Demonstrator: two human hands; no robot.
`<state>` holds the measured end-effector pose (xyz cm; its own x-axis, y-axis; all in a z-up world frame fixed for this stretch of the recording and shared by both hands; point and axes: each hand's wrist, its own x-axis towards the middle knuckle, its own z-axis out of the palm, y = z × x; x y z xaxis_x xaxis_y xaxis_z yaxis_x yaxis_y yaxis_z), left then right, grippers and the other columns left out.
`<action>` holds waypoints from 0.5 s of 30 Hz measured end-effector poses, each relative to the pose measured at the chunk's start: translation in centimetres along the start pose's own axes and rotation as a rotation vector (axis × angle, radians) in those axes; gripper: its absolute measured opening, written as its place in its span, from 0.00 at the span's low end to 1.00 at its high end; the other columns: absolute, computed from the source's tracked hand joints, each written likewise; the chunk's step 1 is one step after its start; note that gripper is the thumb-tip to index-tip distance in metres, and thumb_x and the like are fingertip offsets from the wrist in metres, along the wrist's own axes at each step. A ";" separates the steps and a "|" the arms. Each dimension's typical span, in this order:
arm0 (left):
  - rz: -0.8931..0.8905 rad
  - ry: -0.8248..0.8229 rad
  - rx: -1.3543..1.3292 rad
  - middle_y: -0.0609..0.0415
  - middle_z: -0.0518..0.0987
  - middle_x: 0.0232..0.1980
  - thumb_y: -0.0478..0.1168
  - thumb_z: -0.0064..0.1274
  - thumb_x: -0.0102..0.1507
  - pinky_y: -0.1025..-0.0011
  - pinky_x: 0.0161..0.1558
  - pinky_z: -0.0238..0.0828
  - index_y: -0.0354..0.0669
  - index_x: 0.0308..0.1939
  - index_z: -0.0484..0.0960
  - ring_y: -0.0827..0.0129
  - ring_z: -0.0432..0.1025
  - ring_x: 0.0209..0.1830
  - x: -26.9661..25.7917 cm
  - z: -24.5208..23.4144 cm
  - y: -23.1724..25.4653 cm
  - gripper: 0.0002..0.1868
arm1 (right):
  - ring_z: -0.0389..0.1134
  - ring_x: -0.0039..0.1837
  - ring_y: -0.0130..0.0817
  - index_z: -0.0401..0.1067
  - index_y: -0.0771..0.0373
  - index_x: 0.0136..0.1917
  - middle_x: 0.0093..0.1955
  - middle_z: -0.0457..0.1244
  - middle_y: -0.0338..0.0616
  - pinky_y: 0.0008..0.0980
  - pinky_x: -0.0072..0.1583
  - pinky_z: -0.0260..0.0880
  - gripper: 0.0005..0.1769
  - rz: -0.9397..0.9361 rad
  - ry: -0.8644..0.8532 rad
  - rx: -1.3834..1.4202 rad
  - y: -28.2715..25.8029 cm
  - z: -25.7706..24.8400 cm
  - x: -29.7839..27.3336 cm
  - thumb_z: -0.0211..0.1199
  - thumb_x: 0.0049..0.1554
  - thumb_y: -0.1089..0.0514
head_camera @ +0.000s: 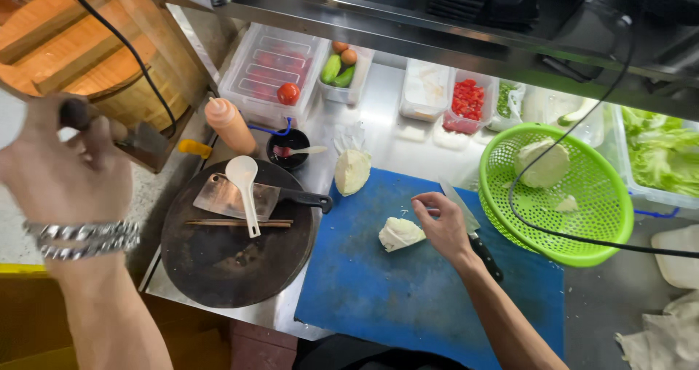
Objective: The person uses a knife to shred cabbage on a blue cutting board. They repeatedly slice the cabbage into thin strips and transfer the shredded pieces into a green colander. The person handles the cabbage and knife throughout the clip.
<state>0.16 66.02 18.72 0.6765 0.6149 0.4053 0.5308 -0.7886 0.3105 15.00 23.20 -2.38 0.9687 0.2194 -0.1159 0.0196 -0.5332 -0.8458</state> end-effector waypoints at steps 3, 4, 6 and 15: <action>0.215 0.301 -0.419 0.40 0.83 0.54 0.21 0.53 0.81 0.67 0.43 0.77 0.25 0.65 0.79 0.59 0.82 0.41 -4.1 -1.9 4.1 0.09 | 0.77 0.54 0.32 0.84 0.60 0.52 0.50 0.76 0.40 0.35 0.59 0.79 0.13 -0.022 -0.051 0.042 -1.5 -0.2 -1.8 0.64 0.62 0.53; 0.266 0.317 -0.616 0.35 0.80 0.54 0.23 0.55 0.84 0.65 0.47 0.79 0.22 0.66 0.75 0.56 0.79 0.44 -4.5 -1.5 5.1 0.07 | 0.77 0.52 0.31 0.85 0.61 0.53 0.50 0.77 0.41 0.33 0.56 0.78 0.15 -0.014 -0.109 0.068 -2.5 -0.6 -2.5 0.63 0.62 0.51; 0.323 0.322 -0.822 0.30 0.77 0.55 0.26 0.56 0.87 0.62 0.51 0.82 0.18 0.66 0.72 0.53 0.76 0.46 -5.8 -0.1 7.7 0.10 | 0.77 0.51 0.30 0.85 0.62 0.54 0.50 0.77 0.42 0.30 0.54 0.77 0.18 0.000 -0.155 0.097 -4.0 -1.1 -3.6 0.63 0.62 0.49; 0.456 0.170 -1.155 0.43 0.87 0.44 0.31 0.66 0.64 0.69 0.37 0.82 0.33 0.41 0.85 0.53 0.85 0.44 -19.7 14.3 20.8 0.05 | 0.74 0.65 0.54 0.69 0.69 0.73 0.63 0.71 0.64 0.56 0.64 0.76 0.41 0.192 -0.372 0.962 -1.9 -3.1 -4.2 0.39 0.71 0.32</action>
<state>5.17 37.59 4.88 0.5609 0.3440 0.7530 -0.5493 -0.5259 0.6494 11.65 20.79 1.37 0.7943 0.5243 -0.3069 -0.4894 0.2530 -0.8346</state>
